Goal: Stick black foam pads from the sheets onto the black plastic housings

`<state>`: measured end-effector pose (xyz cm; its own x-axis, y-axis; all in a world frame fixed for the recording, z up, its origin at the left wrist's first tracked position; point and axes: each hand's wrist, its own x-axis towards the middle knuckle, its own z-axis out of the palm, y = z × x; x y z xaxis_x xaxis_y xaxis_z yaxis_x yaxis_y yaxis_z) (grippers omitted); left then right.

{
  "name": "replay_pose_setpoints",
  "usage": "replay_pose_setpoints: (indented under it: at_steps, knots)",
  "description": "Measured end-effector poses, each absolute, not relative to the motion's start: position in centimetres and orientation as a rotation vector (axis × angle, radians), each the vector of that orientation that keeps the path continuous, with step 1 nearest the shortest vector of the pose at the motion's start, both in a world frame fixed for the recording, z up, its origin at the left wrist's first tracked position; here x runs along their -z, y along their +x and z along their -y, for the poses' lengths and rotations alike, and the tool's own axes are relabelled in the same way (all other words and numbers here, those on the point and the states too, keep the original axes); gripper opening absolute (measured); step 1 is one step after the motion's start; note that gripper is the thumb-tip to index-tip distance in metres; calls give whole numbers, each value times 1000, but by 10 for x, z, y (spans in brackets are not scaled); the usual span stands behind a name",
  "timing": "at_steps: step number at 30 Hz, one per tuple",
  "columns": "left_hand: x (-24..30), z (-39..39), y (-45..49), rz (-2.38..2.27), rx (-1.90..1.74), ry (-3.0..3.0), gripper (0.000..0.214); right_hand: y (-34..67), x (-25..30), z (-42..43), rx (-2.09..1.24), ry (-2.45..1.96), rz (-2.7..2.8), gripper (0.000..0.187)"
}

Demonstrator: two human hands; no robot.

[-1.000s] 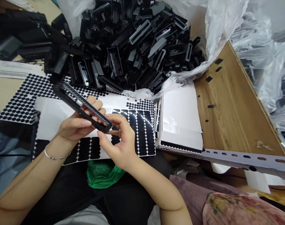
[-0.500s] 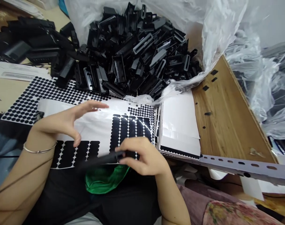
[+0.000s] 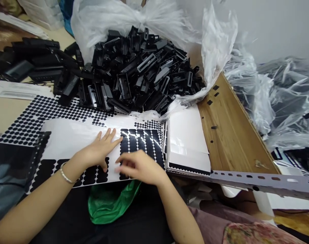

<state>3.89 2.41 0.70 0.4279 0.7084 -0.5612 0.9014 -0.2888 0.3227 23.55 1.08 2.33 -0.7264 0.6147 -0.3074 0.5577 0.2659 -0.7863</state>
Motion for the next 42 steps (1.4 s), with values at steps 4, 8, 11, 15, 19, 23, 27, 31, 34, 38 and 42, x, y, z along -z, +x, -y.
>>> replay_pose_setpoints:
  at_steps: [4, 8, 11, 15, 19, 23, 27, 31, 34, 38, 42]
  knots:
    - [-17, -41, 46, -1372, 444, 2157, 120, 222, -3, -74, -768, -1199, 2114, 18]
    - [-18, -52, 38, -1320, 384, 2124, 106, 194, 36, -124, -595, -1226, 2122, 57]
    - [-13, -48, 22, -1331, 162, 2029, 88, 185, 52, -143, -702, -1307, 1959, 36]
    - [-2, -40, -3, -1413, -312, 1878, 84, 187, 55, -149, -822, -1316, 1836, 10]
    - [1, -40, -8, -1442, -824, 1651, 88, 187, 43, -125, -1088, -1185, 1745, 19]
    - [-4, -42, -1, -1258, -1139, 1395, 50, 190, 25, -89, -1532, -958, 1730, 31]
    - [-11, -39, 0, -1184, -1123, 1283, 30, 219, 22, -89, -785, -1405, 2040, 18]
    - [-17, -35, 1, -1134, -1074, 1258, 30, 256, 33, -117, -483, -1626, 2100, 15]
    - [-18, -33, 4, -1109, -1066, 1251, 31, 268, 39, -130, -538, -1618, 2122, 13]
    - [-16, -31, 7, -1128, -1050, 1257, 32, 267, 41, -132, -554, -1625, 2138, 15]
    - [-14, -31, 9, -1121, -1031, 1257, 32, 269, 35, -133, -633, -1595, 2186, 16]
